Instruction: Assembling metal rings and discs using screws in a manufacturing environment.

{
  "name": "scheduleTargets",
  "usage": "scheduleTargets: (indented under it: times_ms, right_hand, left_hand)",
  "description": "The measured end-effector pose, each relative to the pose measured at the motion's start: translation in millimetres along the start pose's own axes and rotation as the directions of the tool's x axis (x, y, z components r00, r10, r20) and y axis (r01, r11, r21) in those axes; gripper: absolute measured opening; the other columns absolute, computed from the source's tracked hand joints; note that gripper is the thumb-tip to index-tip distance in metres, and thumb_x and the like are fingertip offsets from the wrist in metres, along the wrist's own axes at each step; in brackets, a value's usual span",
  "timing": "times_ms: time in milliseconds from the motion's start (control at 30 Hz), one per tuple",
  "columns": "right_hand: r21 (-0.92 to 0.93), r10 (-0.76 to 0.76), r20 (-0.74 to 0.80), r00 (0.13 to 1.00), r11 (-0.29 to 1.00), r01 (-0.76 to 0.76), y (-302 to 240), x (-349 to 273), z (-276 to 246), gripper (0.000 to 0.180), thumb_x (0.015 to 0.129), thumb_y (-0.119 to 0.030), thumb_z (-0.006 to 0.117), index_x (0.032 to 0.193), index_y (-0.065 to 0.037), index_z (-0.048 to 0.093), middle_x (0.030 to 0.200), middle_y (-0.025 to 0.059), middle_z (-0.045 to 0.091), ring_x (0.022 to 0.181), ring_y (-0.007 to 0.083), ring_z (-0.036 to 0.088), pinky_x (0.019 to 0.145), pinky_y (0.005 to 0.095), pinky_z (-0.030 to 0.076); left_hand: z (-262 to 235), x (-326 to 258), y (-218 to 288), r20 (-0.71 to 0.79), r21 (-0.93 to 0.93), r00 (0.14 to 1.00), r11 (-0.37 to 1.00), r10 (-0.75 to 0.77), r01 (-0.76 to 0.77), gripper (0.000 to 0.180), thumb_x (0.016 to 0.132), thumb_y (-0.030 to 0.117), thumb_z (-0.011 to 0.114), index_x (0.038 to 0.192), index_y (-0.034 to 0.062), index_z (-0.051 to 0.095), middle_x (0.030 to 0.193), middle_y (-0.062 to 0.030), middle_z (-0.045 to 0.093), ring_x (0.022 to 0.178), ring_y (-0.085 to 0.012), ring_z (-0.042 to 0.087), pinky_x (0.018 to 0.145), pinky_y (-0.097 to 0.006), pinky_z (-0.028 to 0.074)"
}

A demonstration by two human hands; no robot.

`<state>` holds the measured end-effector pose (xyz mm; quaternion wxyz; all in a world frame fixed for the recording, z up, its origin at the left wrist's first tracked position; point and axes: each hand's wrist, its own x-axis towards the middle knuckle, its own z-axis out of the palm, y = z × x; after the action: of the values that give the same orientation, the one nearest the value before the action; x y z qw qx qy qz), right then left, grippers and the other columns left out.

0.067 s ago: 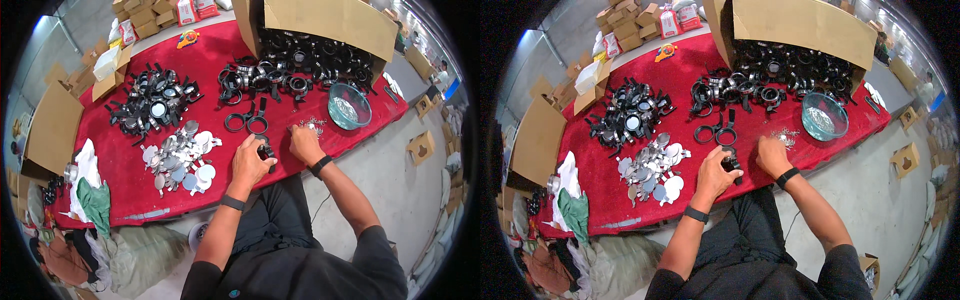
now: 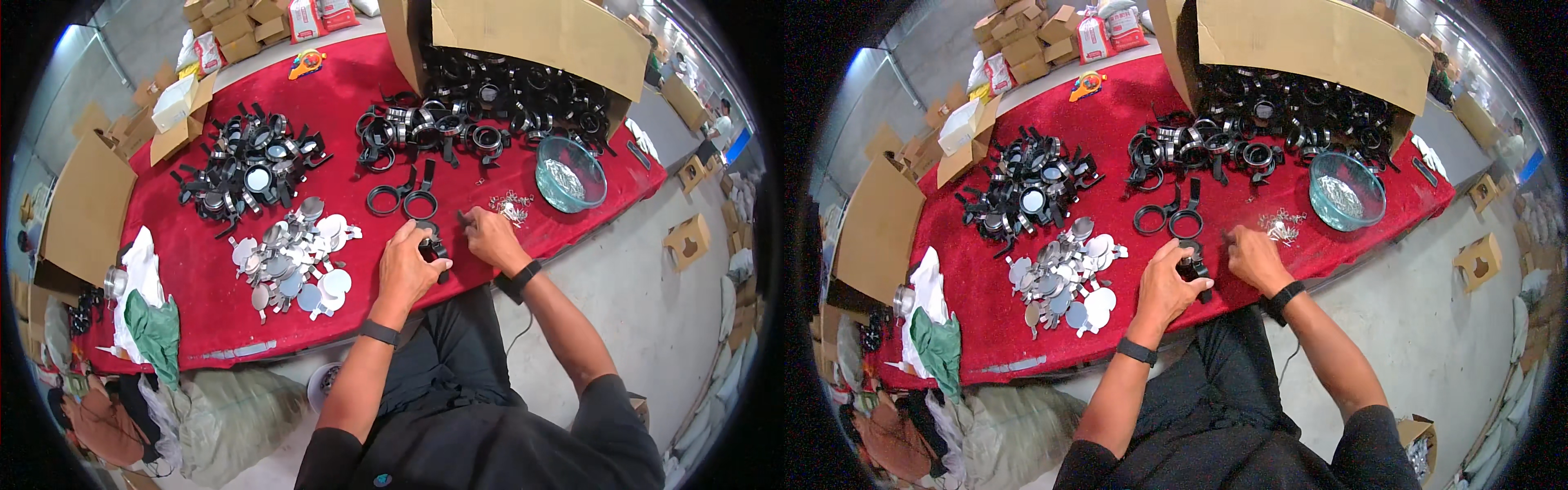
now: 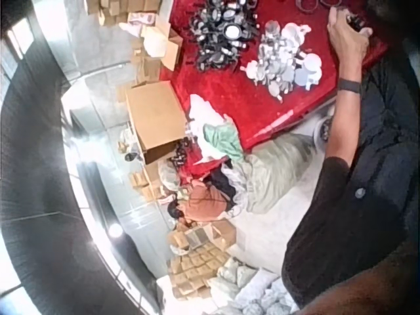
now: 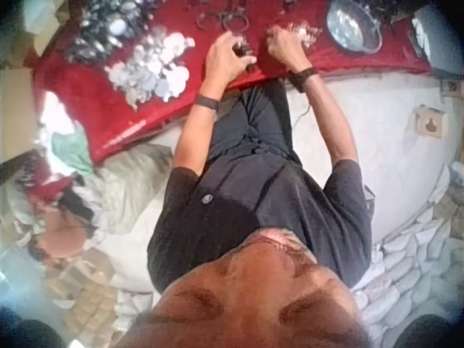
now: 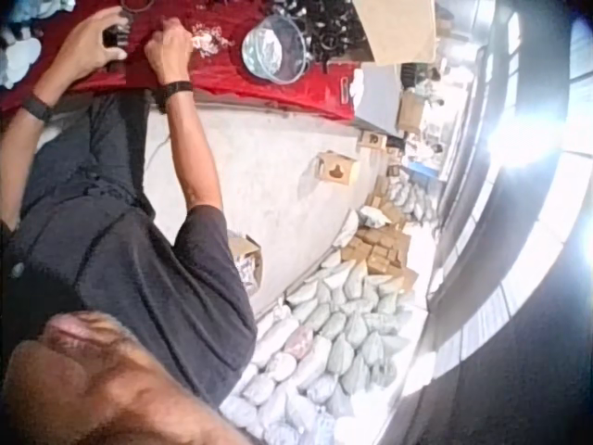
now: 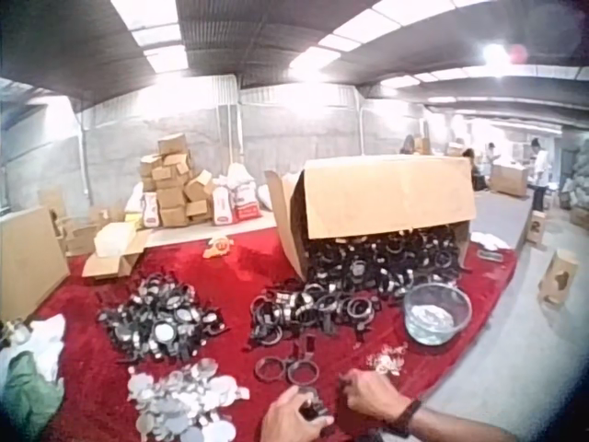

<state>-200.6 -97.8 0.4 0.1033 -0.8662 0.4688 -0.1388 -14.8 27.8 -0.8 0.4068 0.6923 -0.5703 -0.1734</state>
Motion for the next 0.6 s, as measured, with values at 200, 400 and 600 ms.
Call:
scheduleTargets:
  times_ms: [200, 400, 600]
  right_hand:
    - [0.542, -0.017, -0.032, 0.999, 0.84, 0.032, -30.8, -15.5, 7.5, 0.025, 0.092, -0.004, 0.069, 0.116, 0.003, 0.07, 0.099, 0.0301, 0.077, 0.098, 0.0498, 0.075, 0.085, 0.0544, 0.06]
    - [0.532, -0.056, -0.016, 0.998, 0.845, 0.056, -43.7, -13.8, -6.7, 0.033, 0.089, -0.008, 0.075, 0.119, 0.003, 0.068, 0.101, 0.0302, 0.077, 0.099, 0.05, 0.075, 0.088, 0.0554, 0.06]
    - [0.249, -0.029, -0.072, 0.997, 0.967, 0.046, -71.0, -18.2, -11.7, 0.036, 0.084, -0.017, 0.083, 0.101, 0.007, 0.062, 0.082, 0.0328, 0.072, 0.082, 0.0522, 0.074, 0.075, 0.0591, 0.059]
  left_hand:
    - [6.0, 1.3, -5.1, -0.019, 0.0, 1.0, 1.0, 0.019, -0.019, 0.061, 0.072, 0.024, 0.096, 0.126, 0.0025, 0.078, 0.148, -0.0314, 0.064, 0.135, -0.0443, 0.065, 0.117, -0.048, 0.052]
    - [11.1, 3.5, -7.7, -0.068, 0.005, 0.998, 1.0, 0.017, -0.017, 0.052, 0.075, 0.022, 0.092, 0.122, 0.0018, 0.08, 0.143, -0.0312, 0.068, 0.133, -0.0443, 0.067, 0.115, -0.048, 0.053]
    - [18.8, 1.9, -6.2, -0.111, 0.053, 0.993, 0.998, 0.046, -0.04, 0.042, 0.086, 0.019, 0.083, 0.125, 0.0018, 0.081, 0.141, -0.0304, 0.069, 0.127, -0.047, 0.068, 0.111, -0.051, 0.054]
